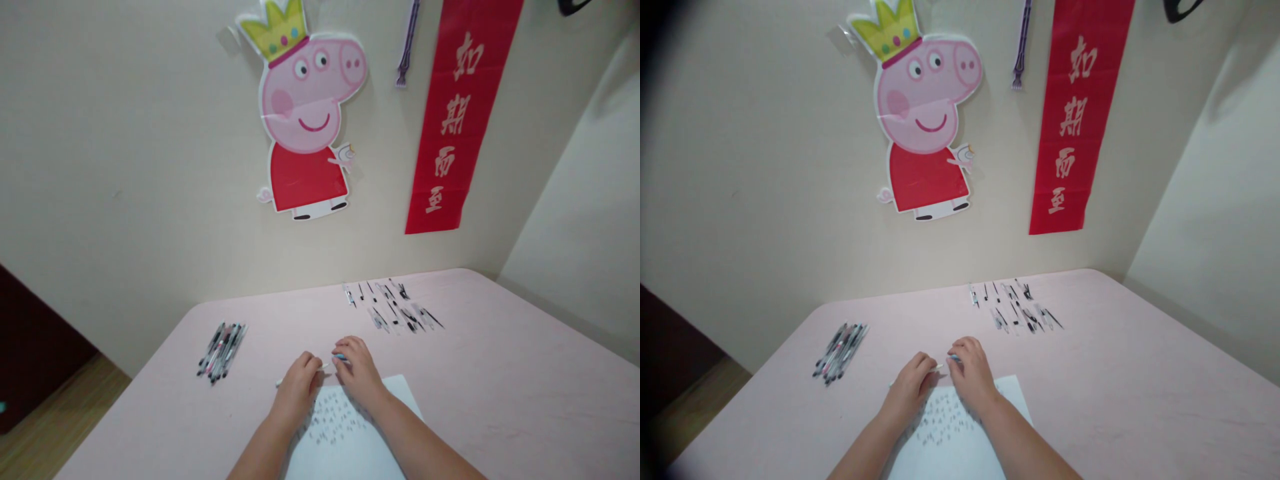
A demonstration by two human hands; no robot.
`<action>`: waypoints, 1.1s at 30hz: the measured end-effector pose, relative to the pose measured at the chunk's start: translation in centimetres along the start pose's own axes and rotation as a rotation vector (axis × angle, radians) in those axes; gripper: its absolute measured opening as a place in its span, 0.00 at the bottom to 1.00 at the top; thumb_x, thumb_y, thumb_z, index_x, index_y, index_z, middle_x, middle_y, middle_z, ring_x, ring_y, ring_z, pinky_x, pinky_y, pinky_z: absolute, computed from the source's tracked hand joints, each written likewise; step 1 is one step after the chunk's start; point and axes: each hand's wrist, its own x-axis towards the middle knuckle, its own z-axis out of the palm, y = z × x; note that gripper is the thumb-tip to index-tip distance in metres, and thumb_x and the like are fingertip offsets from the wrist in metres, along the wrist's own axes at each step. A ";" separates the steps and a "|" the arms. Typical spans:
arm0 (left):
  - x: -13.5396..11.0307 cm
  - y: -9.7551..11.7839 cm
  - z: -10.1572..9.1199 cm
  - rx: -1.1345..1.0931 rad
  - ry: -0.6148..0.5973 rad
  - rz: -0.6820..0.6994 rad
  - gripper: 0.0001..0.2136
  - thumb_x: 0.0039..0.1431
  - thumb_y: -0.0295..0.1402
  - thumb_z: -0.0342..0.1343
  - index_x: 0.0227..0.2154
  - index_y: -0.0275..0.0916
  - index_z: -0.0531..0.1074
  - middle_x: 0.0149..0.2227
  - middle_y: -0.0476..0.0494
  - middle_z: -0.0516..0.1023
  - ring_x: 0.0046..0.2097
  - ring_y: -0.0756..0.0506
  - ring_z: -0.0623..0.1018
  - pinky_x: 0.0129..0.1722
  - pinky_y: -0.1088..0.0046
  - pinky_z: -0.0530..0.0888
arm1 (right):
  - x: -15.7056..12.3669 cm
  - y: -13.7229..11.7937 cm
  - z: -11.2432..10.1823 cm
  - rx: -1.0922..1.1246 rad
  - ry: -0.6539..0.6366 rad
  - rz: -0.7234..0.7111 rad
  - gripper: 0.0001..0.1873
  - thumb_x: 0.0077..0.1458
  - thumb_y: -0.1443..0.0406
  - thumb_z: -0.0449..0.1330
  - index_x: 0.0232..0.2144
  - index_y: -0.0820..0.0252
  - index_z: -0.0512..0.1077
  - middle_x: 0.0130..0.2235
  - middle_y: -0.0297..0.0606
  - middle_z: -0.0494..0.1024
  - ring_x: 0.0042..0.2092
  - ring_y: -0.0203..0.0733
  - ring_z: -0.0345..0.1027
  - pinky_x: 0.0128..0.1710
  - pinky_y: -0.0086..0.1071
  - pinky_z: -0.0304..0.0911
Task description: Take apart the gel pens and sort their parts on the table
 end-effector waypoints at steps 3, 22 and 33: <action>-0.1 0.0 0.1 -0.012 -0.030 0.019 0.10 0.59 0.25 0.44 0.36 0.40 0.70 0.37 0.44 0.70 0.39 0.47 0.71 0.39 0.72 0.68 | -0.1 -0.5 0.1 0.013 -0.076 -0.005 0.07 0.54 0.67 0.57 0.33 0.57 0.76 0.44 0.44 0.74 0.53 0.50 0.58 0.54 0.46 0.55; 0.2 0.2 -0.1 0.093 -0.054 0.049 0.10 0.60 0.25 0.44 0.34 0.40 0.70 0.36 0.45 0.72 0.39 0.47 0.72 0.38 0.74 0.67 | 0.0 -0.5 0.5 0.171 -0.149 0.065 0.11 0.50 0.73 0.57 0.20 0.57 0.73 0.45 0.41 0.75 0.56 0.46 0.55 0.56 0.46 0.52; 0.0 -0.4 0.1 0.062 -0.004 0.077 0.12 0.64 0.31 0.43 0.37 0.39 0.72 0.35 0.43 0.74 0.38 0.47 0.73 0.37 0.73 0.68 | -0.4 0.2 1.0 0.239 -0.068 0.024 0.12 0.45 0.74 0.59 0.33 0.56 0.71 0.48 0.42 0.71 0.55 0.44 0.58 0.56 0.44 0.55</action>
